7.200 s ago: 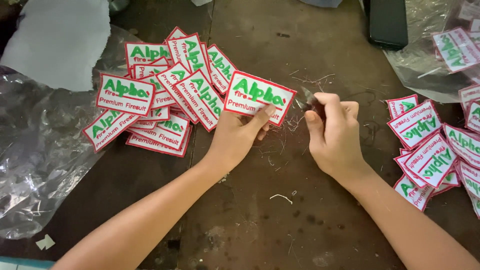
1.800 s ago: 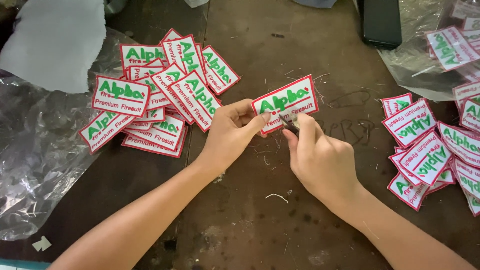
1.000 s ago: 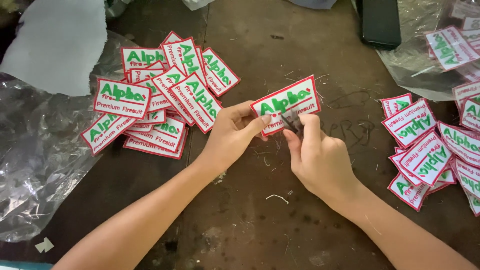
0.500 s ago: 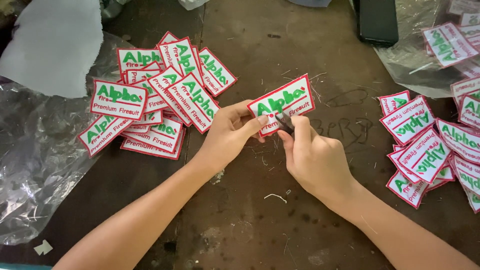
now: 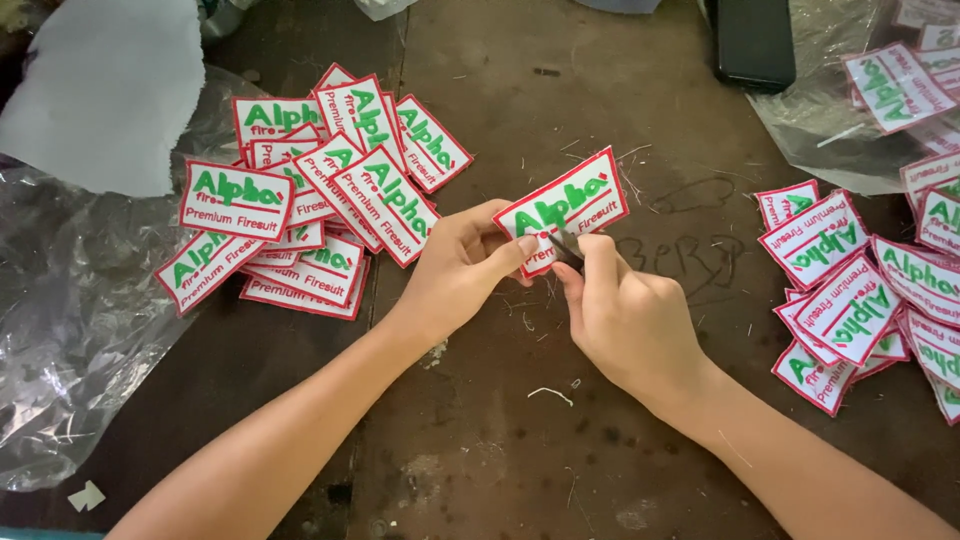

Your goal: Trimming excess threads from fabric labels using small thread snips

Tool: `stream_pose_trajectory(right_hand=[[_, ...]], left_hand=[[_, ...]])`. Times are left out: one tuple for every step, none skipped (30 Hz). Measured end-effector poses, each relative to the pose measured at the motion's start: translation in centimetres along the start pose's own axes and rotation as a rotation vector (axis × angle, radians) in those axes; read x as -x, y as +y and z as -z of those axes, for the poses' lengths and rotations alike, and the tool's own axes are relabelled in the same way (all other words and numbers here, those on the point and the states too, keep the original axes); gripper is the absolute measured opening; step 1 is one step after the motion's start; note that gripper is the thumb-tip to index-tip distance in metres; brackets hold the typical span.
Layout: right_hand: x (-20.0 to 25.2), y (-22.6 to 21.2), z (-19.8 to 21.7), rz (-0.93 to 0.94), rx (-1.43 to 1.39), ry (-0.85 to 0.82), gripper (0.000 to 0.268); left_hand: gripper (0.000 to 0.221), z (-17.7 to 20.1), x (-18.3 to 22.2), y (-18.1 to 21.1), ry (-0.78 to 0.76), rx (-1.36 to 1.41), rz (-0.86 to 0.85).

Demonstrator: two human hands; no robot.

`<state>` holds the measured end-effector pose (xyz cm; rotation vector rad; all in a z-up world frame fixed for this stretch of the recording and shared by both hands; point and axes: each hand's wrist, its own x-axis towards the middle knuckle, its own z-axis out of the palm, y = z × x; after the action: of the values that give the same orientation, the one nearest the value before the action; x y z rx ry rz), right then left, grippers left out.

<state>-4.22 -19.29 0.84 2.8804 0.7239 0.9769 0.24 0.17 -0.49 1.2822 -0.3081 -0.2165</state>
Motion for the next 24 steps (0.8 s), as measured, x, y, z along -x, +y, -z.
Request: stream_pose_trajectory(right_hand=[[0.0,-0.1,0.0,-0.001,0.0,0.0,0.024],[0.0,-0.2,0.0,-0.002,0.0,0.002,0.023],[0.0,-0.3,0.1,-0.003,-0.001,0.004,0.022],[0.1,-0.3,0.0,-0.004,-0.001,0.005,0.022],[0.1,-0.2,-0.1,0.008,0.006,0.006,0.02],[0.2,-0.1,-0.2,0.02,0.014,0.007,0.018],[0.1,-0.1,0.0,0.019,0.015,0.008,0.018],[-0.1,-0.1,0.2,0.026,0.015,0.004,0.017],[-0.3,-0.1,0.4,0.034,0.013,0.0,0.017],[-0.1,0.0,0.2,0.033,0.014,0.0,0.017],[0.1,0.1,0.0,0.005,-0.011,0.001,0.017],[0.3,0.2,-0.2,-0.023,-0.036,0.003,0.018],[0.2,0.4,-0.2,-0.021,-0.036,0.003,0.018],[0.1,0.6,-0.2,-0.047,-0.065,0.02,0.02],[-0.1,0.8,-0.3,-0.072,-0.093,0.037,0.023],[-0.2,1.0,-0.3,-0.07,-0.093,0.038,0.023],[-0.3,1.1,-0.4,-0.091,-0.149,0.048,0.022],[-0.3,1.3,-0.3,-0.112,-0.204,0.058,0.02],[-0.5,1.3,-0.3,-0.115,-0.197,0.058,0.02],[-0.7,1.2,-0.2,-0.128,-0.211,0.046,0.02],[-0.9,1.3,0.0,-0.141,-0.224,0.038,0.021],[-0.8,1.4,-0.3,-0.146,-0.215,0.041,0.021],[-0.7,1.5,-0.6,-0.14,-0.218,0.044,0.02],[-0.5,1.7,-0.9,-0.135,-0.221,0.047,0.02]], left_hand=[[0.024,0.0,0.0,-0.2,-0.001,0.0,0.0],[0.025,0.1,-0.1,-0.4,-0.003,0.005,0.0],[0.025,0.1,-0.1,-0.6,-0.004,0.009,0.001],[0.025,0.1,0.0,-0.5,-0.005,0.009,0.001],[0.025,0.1,0.0,-0.4,-0.006,-0.004,0.004],[0.025,0.1,0.0,-0.2,-0.008,-0.017,0.007],[0.025,0.1,0.0,-0.2,-0.01,-0.017,0.006],[0.024,0.0,0.0,-0.2,-0.001,0.007,0.01],[0.023,-0.1,0.0,-0.1,0.009,0.031,0.014],[0.023,-0.1,0.0,0.0,0.008,0.031,0.014],[0.022,-0.2,0.0,0.1,0.018,0.032,0.016],[0.021,-0.1,0.0,0.2,0.028,0.034,0.018],[0.021,-0.2,0.0,0.2,0.029,0.034,0.017],[0.021,-0.2,0.1,0.2,0.05,0.031,0.015],[0.02,-0.2,0.2,0.2,0.07,0.028,0.011],[0.02,-0.2,0.3,0.4,0.072,0.029,0.009],[0.019,-0.3,0.4,0.6,0.102,-0.001,-0.002],[0.019,-0.5,0.5,0.8,0.131,-0.031,-0.013],[0.019,-0.4,0.7,1.4,0.124,-0.027,-0.014],[0.025,-0.4,0.9,1.9,0.223,-0.138,-0.149],[0.034,-0.4,1.0,2.5,0.32,-0.248,-0.287],[0.034,0.4,0.6,3.9,0.31,-0.244,-0.291],[0.038,1.3,0.2,5.4,0.336,-0.378,-0.47],[0.044,2.1,-0.2,6.9,0.359,-0.511,-0.65]])
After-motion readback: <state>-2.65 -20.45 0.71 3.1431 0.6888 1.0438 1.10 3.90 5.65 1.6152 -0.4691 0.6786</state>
